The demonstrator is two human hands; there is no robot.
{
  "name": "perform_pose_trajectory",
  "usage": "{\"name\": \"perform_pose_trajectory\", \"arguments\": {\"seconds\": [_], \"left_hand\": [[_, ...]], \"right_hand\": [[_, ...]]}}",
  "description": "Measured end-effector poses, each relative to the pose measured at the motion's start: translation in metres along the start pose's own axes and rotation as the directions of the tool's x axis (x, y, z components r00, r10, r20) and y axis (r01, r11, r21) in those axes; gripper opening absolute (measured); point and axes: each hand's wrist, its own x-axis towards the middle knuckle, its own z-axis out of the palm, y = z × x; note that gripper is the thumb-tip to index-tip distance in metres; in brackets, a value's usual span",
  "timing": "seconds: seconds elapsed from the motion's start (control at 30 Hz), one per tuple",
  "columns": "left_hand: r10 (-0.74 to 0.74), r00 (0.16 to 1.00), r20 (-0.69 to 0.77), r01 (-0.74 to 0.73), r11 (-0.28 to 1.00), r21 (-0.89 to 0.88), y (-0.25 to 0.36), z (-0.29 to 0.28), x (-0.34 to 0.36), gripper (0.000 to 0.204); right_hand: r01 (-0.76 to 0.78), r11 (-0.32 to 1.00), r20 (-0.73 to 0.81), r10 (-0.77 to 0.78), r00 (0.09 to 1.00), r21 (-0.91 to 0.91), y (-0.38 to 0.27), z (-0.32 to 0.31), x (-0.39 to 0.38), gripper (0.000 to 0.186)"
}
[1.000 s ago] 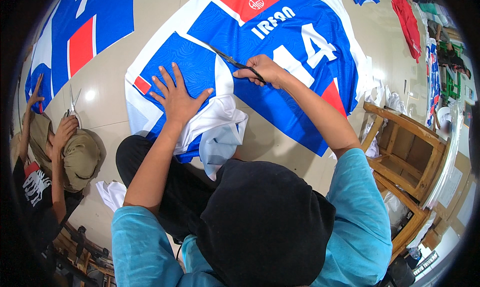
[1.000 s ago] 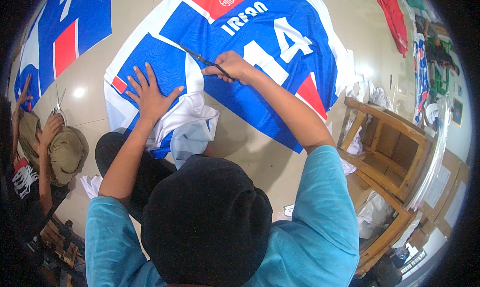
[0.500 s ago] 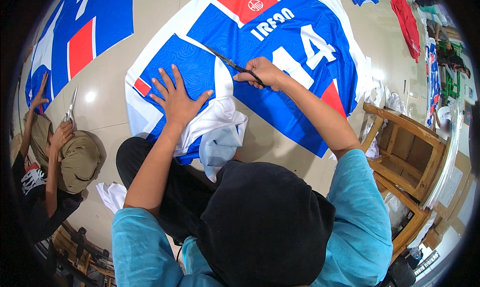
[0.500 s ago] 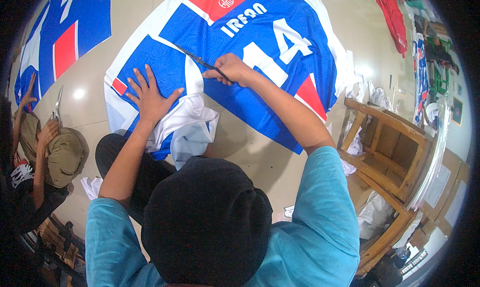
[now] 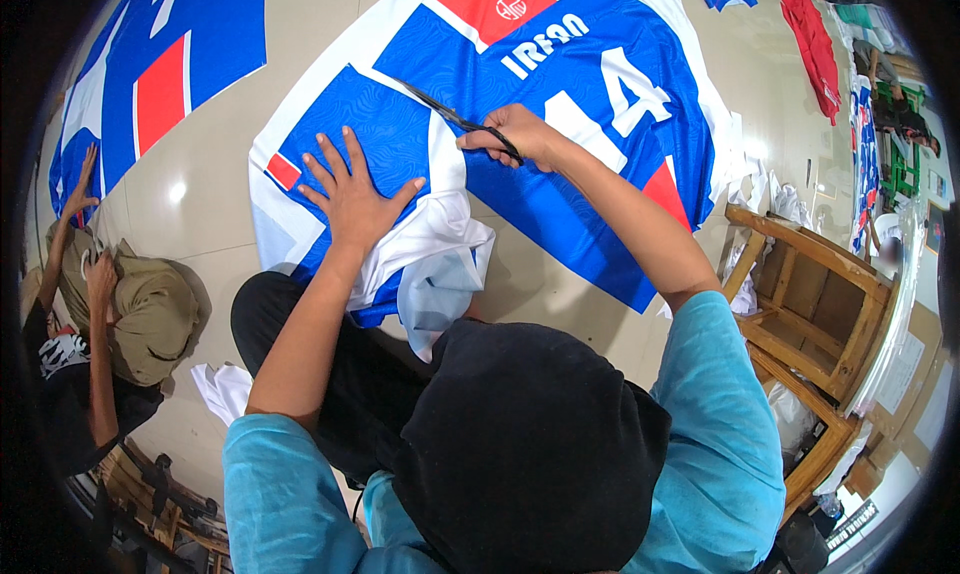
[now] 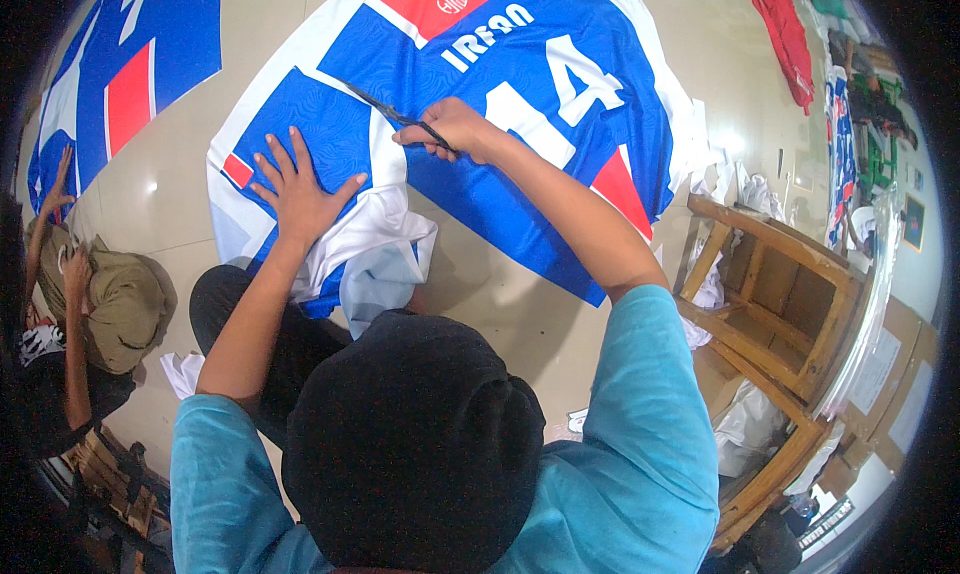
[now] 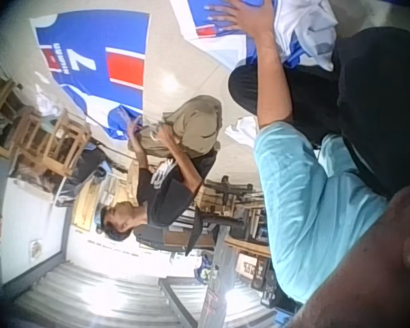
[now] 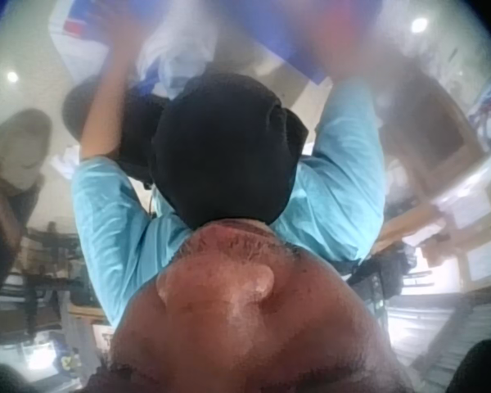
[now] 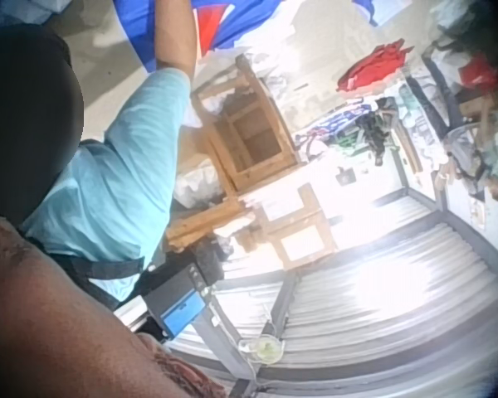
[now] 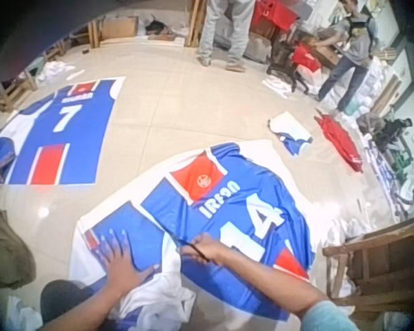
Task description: The person sits on the floor and uses scissors to cut a large piece of blue, red, and white fabric. They trim the edges of the fabric, which appears to be a sports jersey, and then flip it over to cut the other side.
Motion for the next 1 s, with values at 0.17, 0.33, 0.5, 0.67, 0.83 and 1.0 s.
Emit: {"name": "perform_pose_trajectory", "arguments": {"seconds": [0.17,0.33,0.5,0.67,0.83,1.0], "left_hand": [[0.004,1.000,0.000,-0.004,1.000,-0.008,0.000,0.001,0.000,0.136],[-0.005,1.000,0.011,0.005,1.000,0.003,0.000,0.001,0.000,0.137],[-0.003,1.000,0.010,0.003,1.000,0.013,0.000,0.001,0.001,0.137],[-0.009,1.000,0.021,0.009,1.000,0.012,0.000,0.001,0.002,0.137],[-0.004,1.000,0.018,0.004,1.000,0.012,0.001,0.000,0.001,0.137],[-0.008,1.000,0.020,0.008,1.000,0.014,0.001,0.000,0.001,0.136]], "right_hand": [[0.007,1.000,0.018,-0.007,1.000,-0.009,-0.005,-0.001,0.003,0.041],[0.017,1.000,0.015,-0.017,1.000,-0.021,-0.006,0.000,0.005,0.048],[0.027,0.999,0.021,-0.026,0.999,-0.034,-0.007,-0.001,0.005,0.046],[0.041,0.998,0.019,-0.040,0.999,-0.052,-0.004,-0.002,0.006,0.044],[0.035,0.997,0.008,-0.035,0.999,-0.071,-0.009,-0.001,0.004,0.045],[0.036,0.999,0.012,-0.036,0.999,-0.021,-0.017,0.002,0.010,0.050]]}}
